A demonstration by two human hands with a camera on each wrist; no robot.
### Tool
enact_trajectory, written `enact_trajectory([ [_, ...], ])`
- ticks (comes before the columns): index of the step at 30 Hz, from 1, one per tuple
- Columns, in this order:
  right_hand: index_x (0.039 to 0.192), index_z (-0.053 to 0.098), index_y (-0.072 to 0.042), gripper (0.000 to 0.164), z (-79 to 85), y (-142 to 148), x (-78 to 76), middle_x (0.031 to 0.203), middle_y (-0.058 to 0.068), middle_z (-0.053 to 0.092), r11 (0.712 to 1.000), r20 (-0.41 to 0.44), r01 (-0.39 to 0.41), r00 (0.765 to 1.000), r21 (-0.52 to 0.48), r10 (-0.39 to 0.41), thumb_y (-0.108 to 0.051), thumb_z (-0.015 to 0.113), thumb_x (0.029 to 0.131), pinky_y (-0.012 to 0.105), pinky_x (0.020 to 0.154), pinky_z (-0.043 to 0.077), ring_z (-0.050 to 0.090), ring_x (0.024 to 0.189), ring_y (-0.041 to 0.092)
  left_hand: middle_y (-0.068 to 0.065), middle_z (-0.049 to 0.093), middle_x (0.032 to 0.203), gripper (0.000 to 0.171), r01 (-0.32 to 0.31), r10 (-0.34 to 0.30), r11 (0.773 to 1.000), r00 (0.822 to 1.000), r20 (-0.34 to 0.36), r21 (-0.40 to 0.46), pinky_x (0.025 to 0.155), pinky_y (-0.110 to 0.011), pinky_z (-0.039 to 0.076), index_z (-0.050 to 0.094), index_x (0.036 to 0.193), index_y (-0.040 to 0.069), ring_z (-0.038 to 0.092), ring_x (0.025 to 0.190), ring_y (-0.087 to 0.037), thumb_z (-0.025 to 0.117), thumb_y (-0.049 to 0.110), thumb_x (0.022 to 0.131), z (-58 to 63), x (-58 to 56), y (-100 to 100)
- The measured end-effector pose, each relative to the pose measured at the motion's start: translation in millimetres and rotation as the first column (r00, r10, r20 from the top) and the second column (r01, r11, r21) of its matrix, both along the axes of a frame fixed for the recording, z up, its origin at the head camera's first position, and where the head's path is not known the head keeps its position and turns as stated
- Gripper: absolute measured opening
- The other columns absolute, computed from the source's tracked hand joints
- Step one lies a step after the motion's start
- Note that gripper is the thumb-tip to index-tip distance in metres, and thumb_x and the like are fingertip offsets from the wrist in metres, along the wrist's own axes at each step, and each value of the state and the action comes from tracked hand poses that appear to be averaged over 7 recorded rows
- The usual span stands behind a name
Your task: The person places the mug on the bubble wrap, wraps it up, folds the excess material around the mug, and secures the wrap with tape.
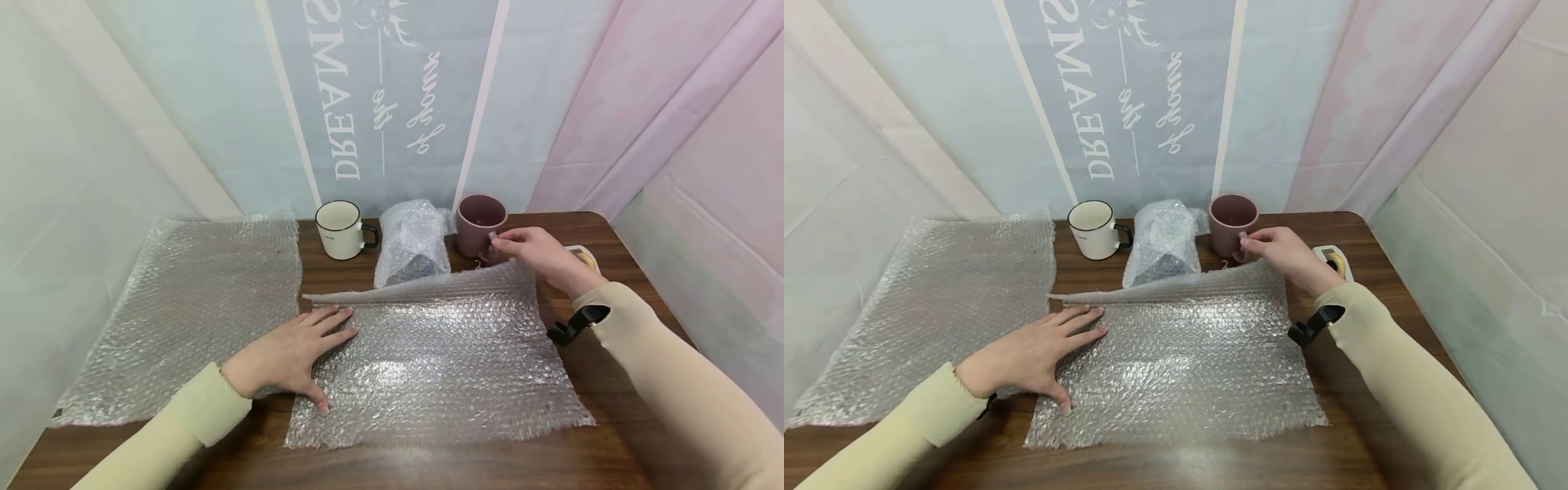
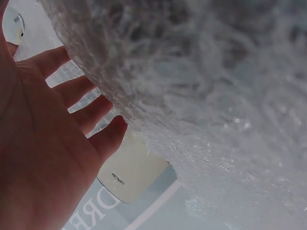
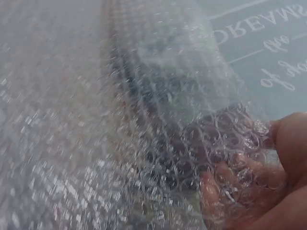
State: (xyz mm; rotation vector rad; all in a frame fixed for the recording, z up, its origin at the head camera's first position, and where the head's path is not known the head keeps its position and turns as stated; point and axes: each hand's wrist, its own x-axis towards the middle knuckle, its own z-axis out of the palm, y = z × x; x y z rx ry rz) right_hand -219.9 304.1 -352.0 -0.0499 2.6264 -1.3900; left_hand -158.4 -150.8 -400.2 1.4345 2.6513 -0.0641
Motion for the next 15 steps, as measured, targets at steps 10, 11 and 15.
enact_trajectory([
  [10, 0.13, 0.057, 0.009, 0.048, -7.1, 5.6, -7.6, 0.114, 0.001, 0.071, 0.974, 0.057, -0.008, 0.998, -0.227, 0.021, -0.031, 0.052, 0.105, 0.035, 0.104, 0.036, 0.055, 0.117, 0.01, -0.014, 0.018, 0.164, 0.129, -0.023, 0.024, 1.0, 0.999, 0.031, -0.015, 0.114, -0.056, 0.028, 0.033, 0.157, 0.014, 0.021, 0.147, -0.039, 0.067, 0.085, 0.054, 2.4, 0.5, 2.1],
  [11, 0.131, 0.057, 0.01, 0.047, -7.2, 6.9, -7.8, 0.113, 0.001, 0.072, 0.964, 0.057, 0.007, 0.998, -0.265, 0.008, -0.03, 0.052, 0.105, 0.032, 0.1, 0.04, 0.056, 0.116, 0.009, -0.014, 0.018, 0.164, 0.129, -0.026, 0.026, 1.0, 0.999, 0.036, -0.016, 0.114, -0.056, 0.028, 0.033, 0.157, 0.014, 0.021, 0.147, -0.039, 0.067, 0.085, 0.054, 2.8, 0.6, 2.5],
  [15, 0.129, 0.058, 0.012, 0.045, -6.3, 12.6, -7.1, 0.107, -0.001, 0.074, 0.927, 0.029, 0.036, 0.999, -0.374, -0.027, -0.025, 0.054, 0.104, 0.019, 0.087, 0.046, 0.059, 0.112, 0.003, -0.014, 0.018, 0.164, 0.13, -0.035, 0.036, 0.999, 0.997, 0.065, -0.011, 0.114, -0.057, 0.027, 0.033, 0.157, 0.014, 0.019, 0.147, -0.04, 0.069, 0.084, 0.053, 3.6, 0.3, 3.4],
])
